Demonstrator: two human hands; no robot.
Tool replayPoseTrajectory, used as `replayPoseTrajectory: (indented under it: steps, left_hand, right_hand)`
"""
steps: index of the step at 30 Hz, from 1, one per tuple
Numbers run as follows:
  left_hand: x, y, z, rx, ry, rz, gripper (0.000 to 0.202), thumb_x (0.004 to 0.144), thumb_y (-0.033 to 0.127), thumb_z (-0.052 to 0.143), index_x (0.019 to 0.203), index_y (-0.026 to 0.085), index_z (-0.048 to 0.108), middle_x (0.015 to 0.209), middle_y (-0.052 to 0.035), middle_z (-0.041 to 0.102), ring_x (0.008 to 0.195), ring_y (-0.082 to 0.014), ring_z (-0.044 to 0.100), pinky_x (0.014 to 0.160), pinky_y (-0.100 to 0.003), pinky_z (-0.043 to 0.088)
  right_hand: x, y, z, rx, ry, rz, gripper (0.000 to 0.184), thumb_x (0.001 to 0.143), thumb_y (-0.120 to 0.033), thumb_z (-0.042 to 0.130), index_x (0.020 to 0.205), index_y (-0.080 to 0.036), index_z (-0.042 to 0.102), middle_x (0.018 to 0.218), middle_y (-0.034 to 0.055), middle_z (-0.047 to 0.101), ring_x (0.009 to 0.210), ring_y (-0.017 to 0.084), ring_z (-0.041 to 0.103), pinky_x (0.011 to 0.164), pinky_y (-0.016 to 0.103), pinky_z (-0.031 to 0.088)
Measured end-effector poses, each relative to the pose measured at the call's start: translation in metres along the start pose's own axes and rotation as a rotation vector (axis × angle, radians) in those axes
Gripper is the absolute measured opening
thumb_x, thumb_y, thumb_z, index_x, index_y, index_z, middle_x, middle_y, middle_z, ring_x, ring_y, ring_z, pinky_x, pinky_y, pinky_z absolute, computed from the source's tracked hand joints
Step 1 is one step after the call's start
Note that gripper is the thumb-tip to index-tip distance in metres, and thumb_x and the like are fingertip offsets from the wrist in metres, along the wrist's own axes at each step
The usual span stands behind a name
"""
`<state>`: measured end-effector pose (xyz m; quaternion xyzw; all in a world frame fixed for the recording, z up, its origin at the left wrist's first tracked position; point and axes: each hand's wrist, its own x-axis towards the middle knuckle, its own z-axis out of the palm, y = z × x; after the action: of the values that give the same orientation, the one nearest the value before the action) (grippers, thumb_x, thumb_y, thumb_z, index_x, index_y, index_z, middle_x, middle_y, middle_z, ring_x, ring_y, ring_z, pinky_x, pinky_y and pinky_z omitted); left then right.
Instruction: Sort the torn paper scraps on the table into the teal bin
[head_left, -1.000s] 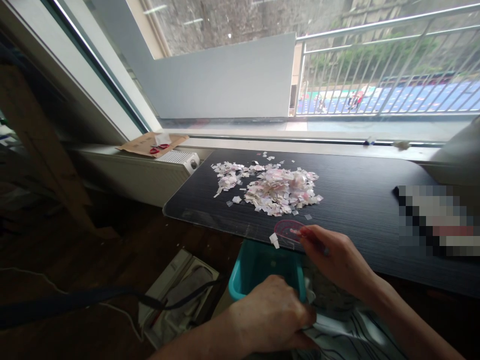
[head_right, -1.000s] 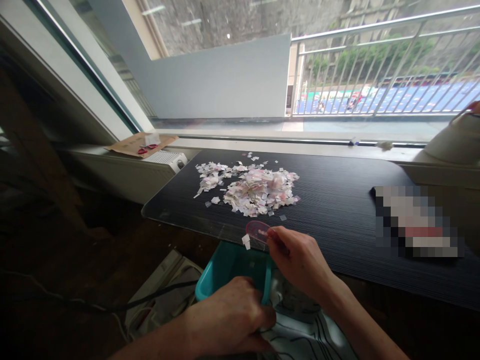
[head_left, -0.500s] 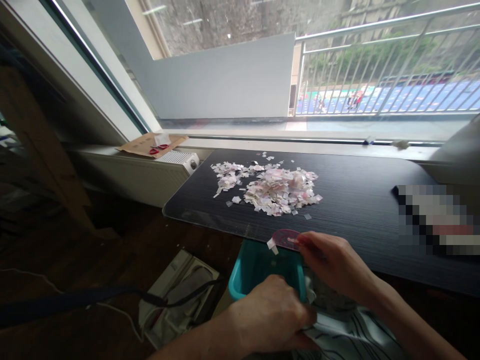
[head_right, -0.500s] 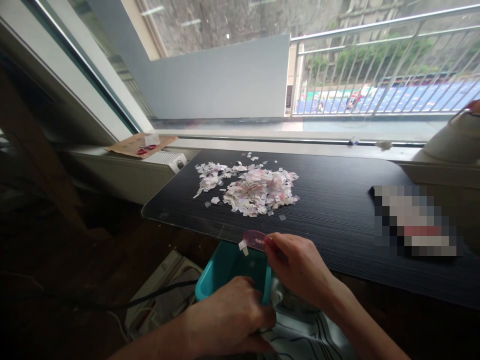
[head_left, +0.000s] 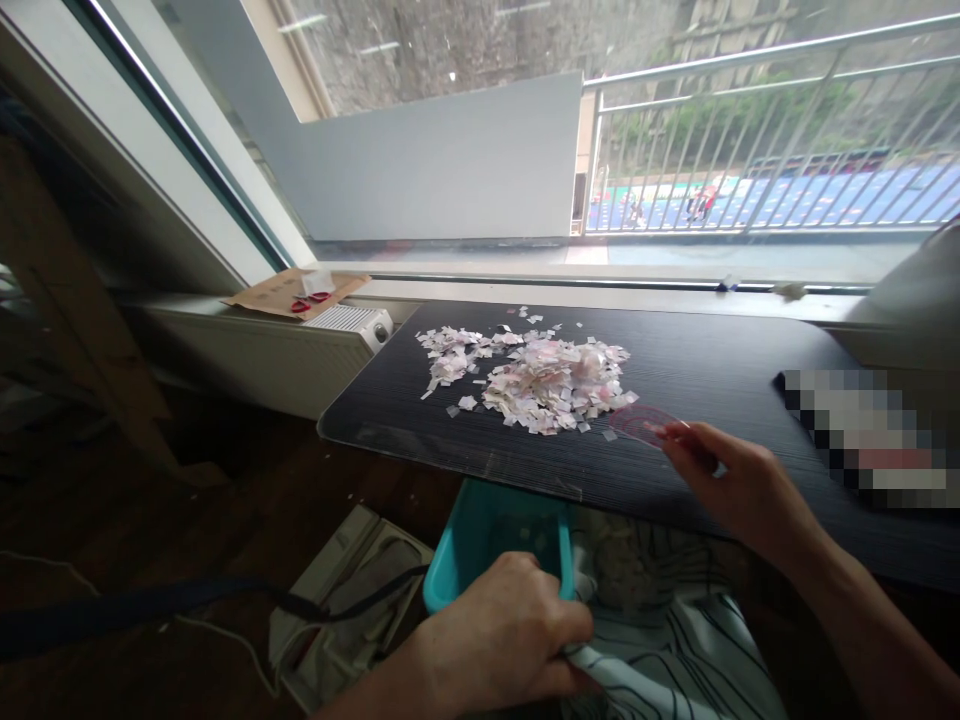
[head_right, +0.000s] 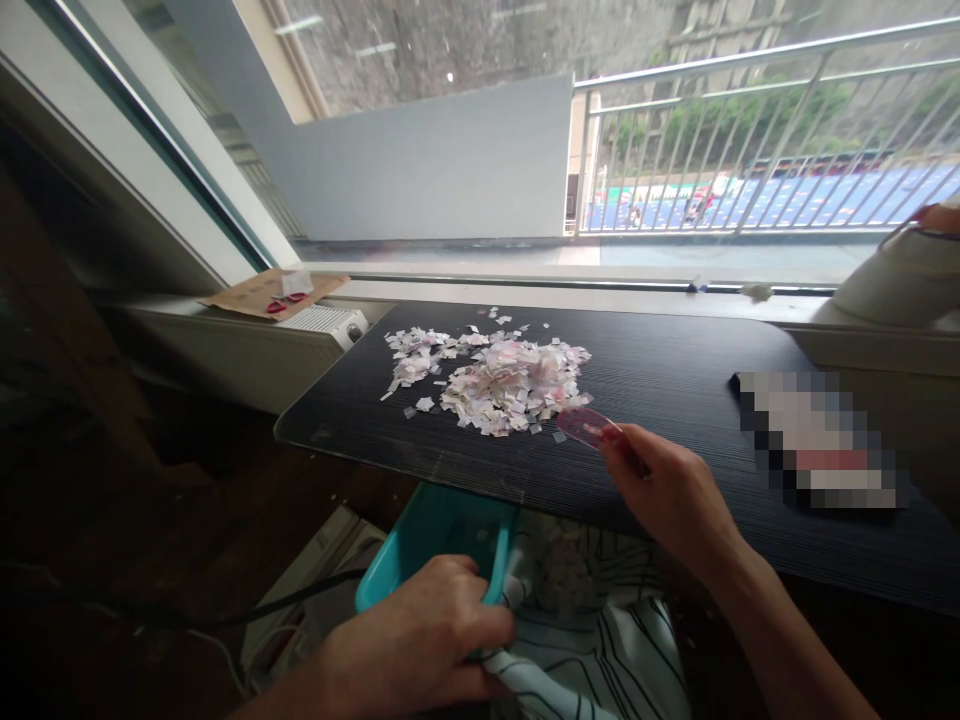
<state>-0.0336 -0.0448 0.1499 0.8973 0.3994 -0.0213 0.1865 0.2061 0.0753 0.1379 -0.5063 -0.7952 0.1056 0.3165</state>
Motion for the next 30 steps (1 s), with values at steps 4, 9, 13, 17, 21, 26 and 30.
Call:
replayPoseTrajectory:
  steps: [4, 9, 13, 17, 21, 26, 30]
  left_hand:
    - [-0.012, -0.005, -0.005, -0.05, -0.026, -0.087, 0.028, 0.084, 0.046, 0.061, 0.073, 0.02, 0.058, 0.065, 0.0012, 0.063, 0.065, -0.0189, 0.062, 0.068, -0.028, 0.044]
    - [-0.019, -0.008, -0.007, -0.059, -0.028, -0.175, 0.024, 0.084, 0.044, 0.062, 0.078, 0.021, 0.061, 0.068, 0.0009, 0.063, 0.066, -0.0179, 0.06, 0.065, -0.027, 0.04]
    - [-0.021, -0.008, -0.007, -0.049, -0.008, -0.186, 0.021, 0.084, 0.042, 0.063, 0.079, 0.021, 0.061, 0.067, 0.0017, 0.061, 0.065, -0.0175, 0.058, 0.063, -0.026, 0.037]
    - [-0.021, -0.01, -0.007, -0.073, -0.003, -0.17, 0.024, 0.085, 0.044, 0.062, 0.078, 0.021, 0.061, 0.067, 0.002, 0.061, 0.065, -0.0169, 0.058, 0.064, -0.027, 0.036]
    - [-0.021, -0.013, -0.006, -0.065, 0.01, -0.168, 0.023, 0.085, 0.043, 0.062, 0.078, 0.021, 0.061, 0.066, 0.0018, 0.06, 0.065, -0.0168, 0.057, 0.064, -0.026, 0.036]
    - [-0.023, -0.013, -0.008, -0.065, 0.024, -0.174, 0.021, 0.085, 0.042, 0.063, 0.079, 0.021, 0.062, 0.067, 0.002, 0.06, 0.065, -0.0164, 0.057, 0.064, -0.026, 0.036]
    - [-0.022, -0.016, -0.006, -0.052, 0.01, -0.179, 0.022, 0.085, 0.042, 0.062, 0.079, 0.021, 0.062, 0.066, 0.0018, 0.061, 0.065, -0.0166, 0.058, 0.064, -0.026, 0.037]
  right_hand:
    - [0.002, 0.008, -0.003, -0.007, -0.106, -0.023, 0.028, 0.087, -0.04, 0.051, 0.093, -0.019, 0.068, 0.067, 0.0003, 0.065, 0.053, 0.011, 0.052, 0.052, 0.022, 0.041]
    - [0.014, -0.008, 0.006, 0.022, -0.085, -0.08, 0.03, 0.09, -0.039, 0.047, 0.093, -0.018, 0.069, 0.069, 0.0019, 0.066, 0.056, 0.012, 0.053, 0.055, 0.021, 0.041]
    - [0.021, -0.008, 0.009, 0.056, -0.115, -0.087, 0.032, 0.089, -0.039, 0.047, 0.088, -0.017, 0.07, 0.062, 0.0004, 0.063, 0.053, 0.011, 0.051, 0.05, 0.021, 0.039]
    - [0.019, -0.007, 0.003, 0.116, -0.184, -0.099, 0.031, 0.087, -0.041, 0.05, 0.085, -0.017, 0.071, 0.062, 0.0002, 0.063, 0.053, 0.011, 0.05, 0.049, 0.02, 0.038]
    - [0.02, -0.017, 0.003, 0.126, -0.187, -0.116, 0.035, 0.088, -0.042, 0.047, 0.08, -0.017, 0.07, 0.059, -0.0001, 0.06, 0.051, 0.011, 0.047, 0.049, 0.02, 0.038]
    - [0.021, -0.016, 0.001, 0.114, -0.208, -0.122, 0.033, 0.087, -0.042, 0.048, 0.075, -0.018, 0.068, 0.055, -0.0008, 0.057, 0.05, 0.01, 0.045, 0.047, 0.021, 0.036]
    - [0.025, -0.014, 0.006, 0.069, -0.132, -0.124, 0.031, 0.088, -0.04, 0.048, 0.081, -0.018, 0.068, 0.058, -0.0011, 0.057, 0.051, 0.01, 0.044, 0.05, 0.021, 0.036]
